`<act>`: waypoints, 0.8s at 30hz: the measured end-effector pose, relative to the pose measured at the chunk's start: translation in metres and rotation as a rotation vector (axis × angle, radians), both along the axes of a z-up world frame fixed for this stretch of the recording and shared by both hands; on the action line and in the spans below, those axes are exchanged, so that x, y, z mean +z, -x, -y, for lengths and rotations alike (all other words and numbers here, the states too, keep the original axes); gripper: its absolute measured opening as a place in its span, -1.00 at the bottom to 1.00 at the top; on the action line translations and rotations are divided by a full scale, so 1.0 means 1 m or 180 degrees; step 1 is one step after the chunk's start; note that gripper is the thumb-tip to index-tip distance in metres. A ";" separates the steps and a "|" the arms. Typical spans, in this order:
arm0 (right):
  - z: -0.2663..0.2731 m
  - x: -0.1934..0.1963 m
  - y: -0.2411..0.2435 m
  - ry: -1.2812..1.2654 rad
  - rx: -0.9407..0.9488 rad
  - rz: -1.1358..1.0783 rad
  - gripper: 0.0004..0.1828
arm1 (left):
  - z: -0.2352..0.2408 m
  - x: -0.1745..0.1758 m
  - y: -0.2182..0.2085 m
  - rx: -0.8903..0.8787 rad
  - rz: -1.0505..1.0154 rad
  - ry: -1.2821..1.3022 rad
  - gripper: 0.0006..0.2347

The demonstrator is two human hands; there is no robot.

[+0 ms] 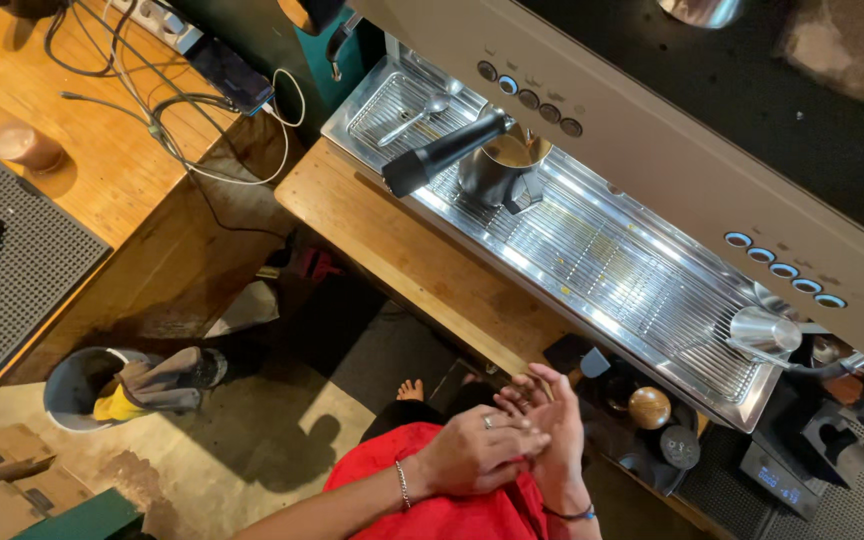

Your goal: The person prepares espresso by tamping coffee grounds in a portafilter, wiping the portafilter with a cloth, and adding more grounds with a spoon. They then lock the portafilter into the espresso machine and later remove it to repeat the process.

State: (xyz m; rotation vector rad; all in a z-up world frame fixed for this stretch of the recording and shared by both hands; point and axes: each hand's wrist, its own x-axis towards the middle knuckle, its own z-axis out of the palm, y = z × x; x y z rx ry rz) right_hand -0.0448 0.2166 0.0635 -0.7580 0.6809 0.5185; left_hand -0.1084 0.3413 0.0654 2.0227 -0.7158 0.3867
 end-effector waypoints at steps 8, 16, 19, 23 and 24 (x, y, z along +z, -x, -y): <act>-0.054 -0.029 -0.033 0.4527 0.1674 0.4246 -0.91 | -0.055 -0.041 -0.019 0.0880 -0.0200 -0.0532 -0.83; -0.075 -0.094 -0.044 0.6344 0.0990 0.4610 -0.90 | -0.157 -0.050 -0.103 0.1721 0.0146 -0.0854 -0.82; -0.080 -0.096 -0.049 0.6526 0.0955 0.4487 -0.91 | -0.195 -0.073 -0.132 0.1967 0.0449 -0.1268 -0.79; -0.086 -0.095 -0.050 0.6774 0.1101 0.4128 -0.90 | -0.217 -0.100 -0.148 0.1863 0.0640 -0.1482 -0.72; -0.089 -0.093 -0.051 0.6797 0.1090 0.4081 -0.90 | -0.217 -0.107 -0.148 0.1823 0.0645 -0.1476 -0.72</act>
